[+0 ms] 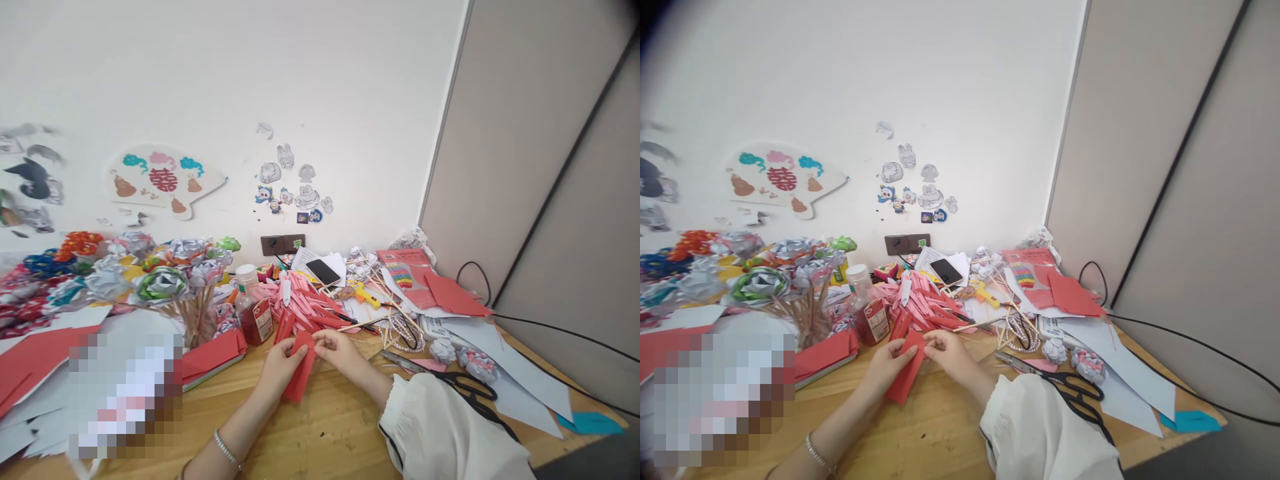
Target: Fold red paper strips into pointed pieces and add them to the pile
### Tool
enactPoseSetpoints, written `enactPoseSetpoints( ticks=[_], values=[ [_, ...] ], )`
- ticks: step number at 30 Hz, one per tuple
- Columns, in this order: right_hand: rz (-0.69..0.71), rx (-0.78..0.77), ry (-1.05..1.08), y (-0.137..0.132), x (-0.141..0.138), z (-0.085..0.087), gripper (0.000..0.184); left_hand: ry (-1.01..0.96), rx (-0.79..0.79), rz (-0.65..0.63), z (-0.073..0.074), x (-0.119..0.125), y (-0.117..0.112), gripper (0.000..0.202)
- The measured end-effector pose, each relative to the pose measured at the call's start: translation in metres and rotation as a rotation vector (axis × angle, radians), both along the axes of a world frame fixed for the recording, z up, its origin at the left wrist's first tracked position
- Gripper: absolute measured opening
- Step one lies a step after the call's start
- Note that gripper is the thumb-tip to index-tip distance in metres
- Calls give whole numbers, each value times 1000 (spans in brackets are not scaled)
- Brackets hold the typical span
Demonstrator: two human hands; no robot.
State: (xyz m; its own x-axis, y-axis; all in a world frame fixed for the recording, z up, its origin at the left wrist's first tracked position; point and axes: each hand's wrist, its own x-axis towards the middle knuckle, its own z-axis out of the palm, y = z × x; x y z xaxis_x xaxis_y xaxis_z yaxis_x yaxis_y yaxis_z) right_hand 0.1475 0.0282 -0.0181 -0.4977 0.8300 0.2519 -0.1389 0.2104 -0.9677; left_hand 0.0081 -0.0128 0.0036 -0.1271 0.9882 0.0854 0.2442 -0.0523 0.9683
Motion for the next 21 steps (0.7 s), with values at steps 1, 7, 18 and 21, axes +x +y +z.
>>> enactPoseSetpoints(
  ticks=[1, 7, 18, 21],
  values=[
    [17, -23, 1, 0, 1, 0, 25, -37, -13, -11, -1, 0, 0, 25],
    [-62, -31, -32, 2, 3, 0, 16, -211, -58, -137, -7, 3, -1, 32],
    [-162, 147, -165, -3, 3, 8, 6, -505, -308, -142, 3, 3, -6, 44],
    [-187, 214, -205, -5, 3, 8, 5, -496, -312, -172, 4, 2, -7, 35]
  ],
)
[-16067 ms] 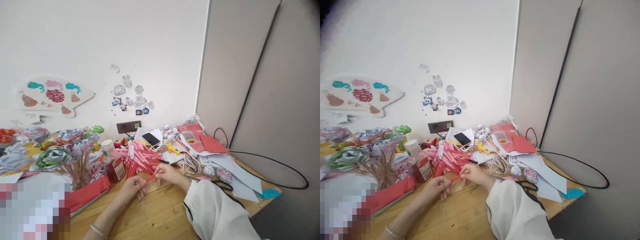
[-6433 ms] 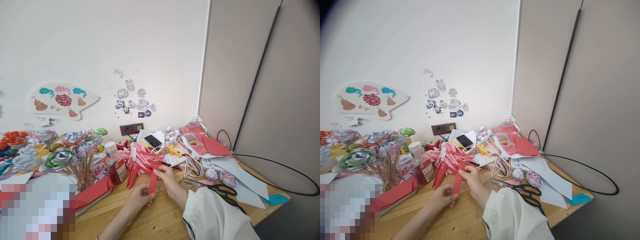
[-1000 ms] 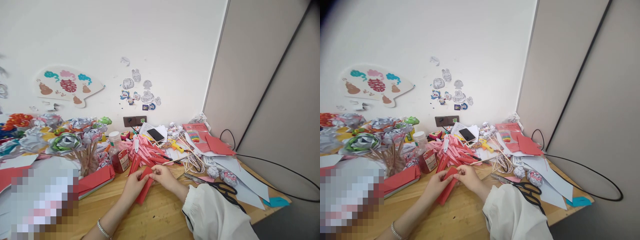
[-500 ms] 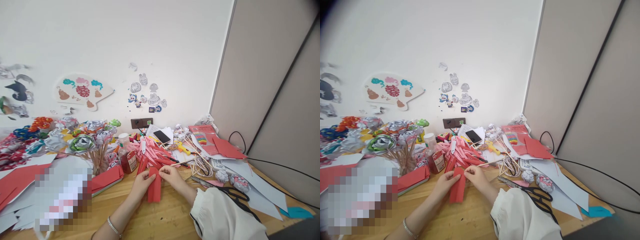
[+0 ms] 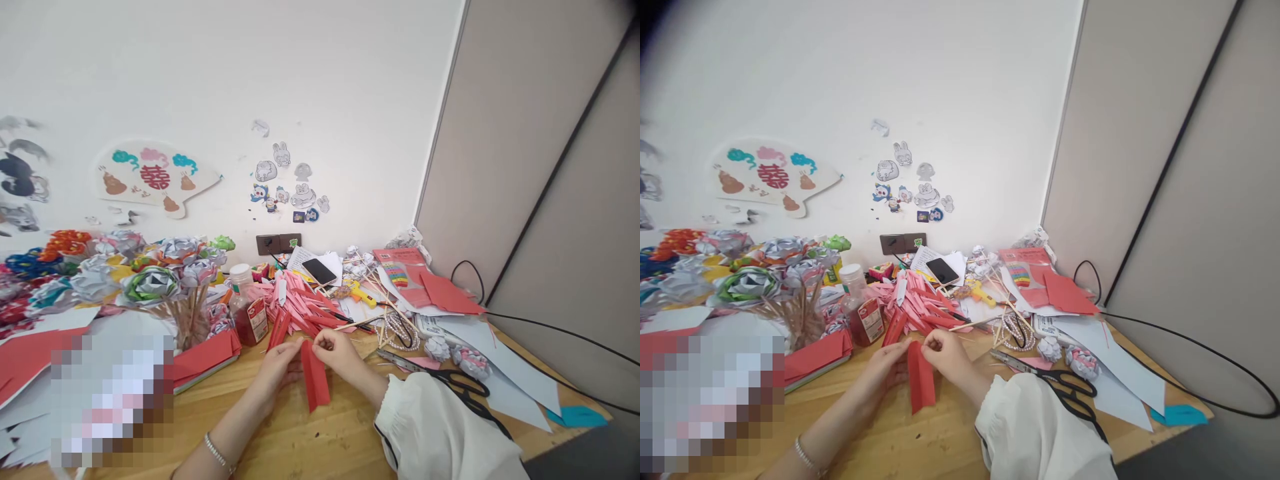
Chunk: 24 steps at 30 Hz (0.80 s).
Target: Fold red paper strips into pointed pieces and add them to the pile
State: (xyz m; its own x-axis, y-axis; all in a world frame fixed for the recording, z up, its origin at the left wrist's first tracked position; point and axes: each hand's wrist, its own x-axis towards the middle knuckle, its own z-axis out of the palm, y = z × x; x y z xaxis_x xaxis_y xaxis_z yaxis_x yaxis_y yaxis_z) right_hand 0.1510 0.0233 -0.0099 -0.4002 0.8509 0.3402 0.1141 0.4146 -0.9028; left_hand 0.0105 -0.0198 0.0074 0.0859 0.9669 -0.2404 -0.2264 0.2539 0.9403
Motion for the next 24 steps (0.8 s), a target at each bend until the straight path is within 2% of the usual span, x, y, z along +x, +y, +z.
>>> enactPoseSetpoints(
  ticks=[8, 15, 19, 24],
  values=[
    [-24, 94, -76, -4, -1, 5, 5, 13, -11, -25, 14, 6, -9, 32],
    [22, 9, -18, -2, -1, 3, 5, 137, 69, 49, 14, 9, -9, 30],
    [33, 2, 4, 0, 0, 1, 4, 54, 31, 45, 16, 9, -9, 32],
    [31, 14, -2, 0, 0, 1, 5, -57, -88, -25, 19, 5, -9, 28]
  ],
)
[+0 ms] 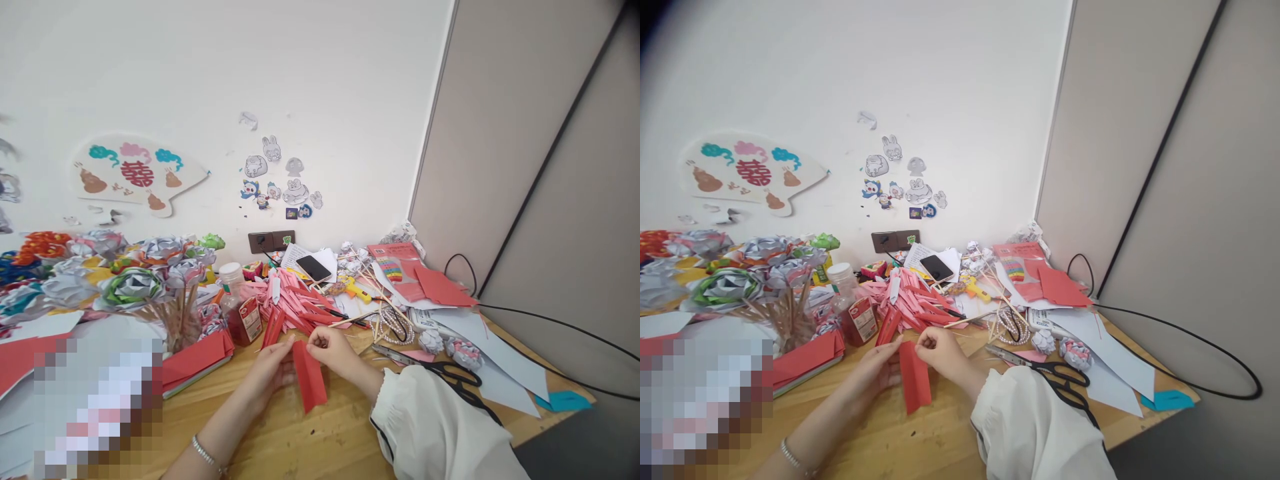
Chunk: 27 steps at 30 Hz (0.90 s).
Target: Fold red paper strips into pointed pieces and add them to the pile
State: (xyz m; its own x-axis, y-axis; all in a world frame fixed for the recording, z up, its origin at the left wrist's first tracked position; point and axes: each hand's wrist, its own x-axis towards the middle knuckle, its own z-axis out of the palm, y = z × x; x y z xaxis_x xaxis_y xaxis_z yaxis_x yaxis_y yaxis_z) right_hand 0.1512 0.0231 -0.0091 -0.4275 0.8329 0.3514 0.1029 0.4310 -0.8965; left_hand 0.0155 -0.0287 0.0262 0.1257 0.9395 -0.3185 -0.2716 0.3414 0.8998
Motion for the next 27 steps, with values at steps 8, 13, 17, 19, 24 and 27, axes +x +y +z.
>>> enactPoseSetpoints(
  ticks=[8, 13, 17, 19, 24, 27],
  values=[
    [14, -32, 13, -1, -1, 0, 4, 37, 26, 42, 1, 2, -4, 24],
    [53, -100, 47, -1, -1, 1, 5, 129, 97, 80, -5, 1, 0, 24],
    [85, -144, 62, 0, -1, 1, 6, 215, 160, 64, -8, -2, 4, 25],
    [89, -160, 67, 1, 0, 1, 6, 281, 185, 63, -8, -3, 6, 27],
    [55, -145, 76, -1, 0, 3, 6, 428, 245, 109, -11, -3, 9, 29],
    [70, -172, 80, -2, -1, 2, 6, 473, 294, 128, -15, -2, 8, 30]
  ],
)
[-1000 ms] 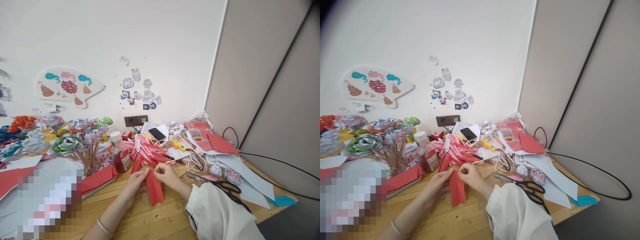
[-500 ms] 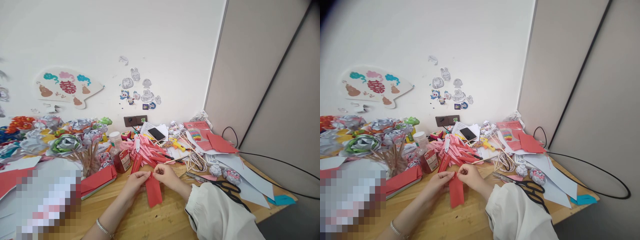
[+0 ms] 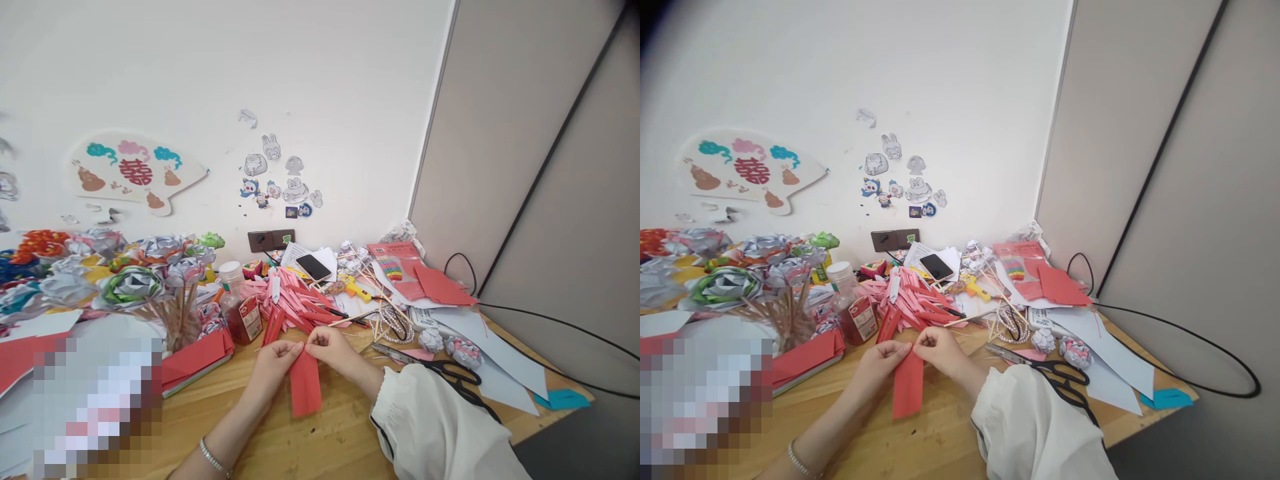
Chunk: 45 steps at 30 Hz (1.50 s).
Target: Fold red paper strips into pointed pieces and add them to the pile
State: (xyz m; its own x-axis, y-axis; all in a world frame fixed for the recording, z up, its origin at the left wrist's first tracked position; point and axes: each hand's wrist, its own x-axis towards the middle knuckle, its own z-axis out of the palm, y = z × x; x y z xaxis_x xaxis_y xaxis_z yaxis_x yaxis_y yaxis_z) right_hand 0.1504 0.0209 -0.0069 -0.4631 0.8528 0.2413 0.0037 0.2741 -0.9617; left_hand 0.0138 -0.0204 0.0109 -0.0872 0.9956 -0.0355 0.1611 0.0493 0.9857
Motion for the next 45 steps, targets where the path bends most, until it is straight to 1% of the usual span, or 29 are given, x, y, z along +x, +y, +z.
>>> enactPoseSetpoints(
  ticks=[4, 8, 13, 17, 22, 27, 30, 33, 37, 38, 39, 41, 43, 45],
  values=[
    [19, -19, 5, 0, 0, -1, 7, 80, 76, -1, -2, 0, 0, 30],
    [3, 17, -11, 1, 0, -2, 6, 79, 102, -72, -2, 0, 1, 27],
    [9, 24, -25, 1, 0, -3, 8, 129, 198, -80, -4, -1, 1, 22],
    [16, 6, -20, 1, 0, -2, 10, 137, 185, -117, -8, -3, 4, 22],
    [27, -2, 3, 1, 1, -2, 11, 214, 208, -81, -12, -6, 6, 25],
    [-3, -8, 1, 4, 0, -4, 12, 184, 150, -105, -13, -7, 8, 27],
    [-16, -10, 13, 5, 0, -5, 12, 183, 138, -95, -13, -8, 9, 28],
    [-29, -23, 38, 6, 0, -4, 13, 151, 125, -104, -10, -6, 7, 28],
    [-84, -82, 110, 10, 2, -4, 17, 22, -16, -257, -3, 0, 3, 27],
    [-96, -86, 132, 12, 3, -4, 18, -8, -51, -275, -2, 1, 2, 29],
    [-106, -77, 151, 12, 5, -4, 20, -31, -72, -271, -1, 1, 2, 30],
    [-105, -10, 148, 13, 7, -2, 24, -54, -77, -213, -1, 0, 3, 33],
    [-53, 105, 76, 11, 9, 0, 22, -72, -67, -161, -2, -3, 5, 33],
    [29, 234, -43, 7, 10, 3, 15, -82, -64, -124, -3, -6, 7, 32]
  ],
)
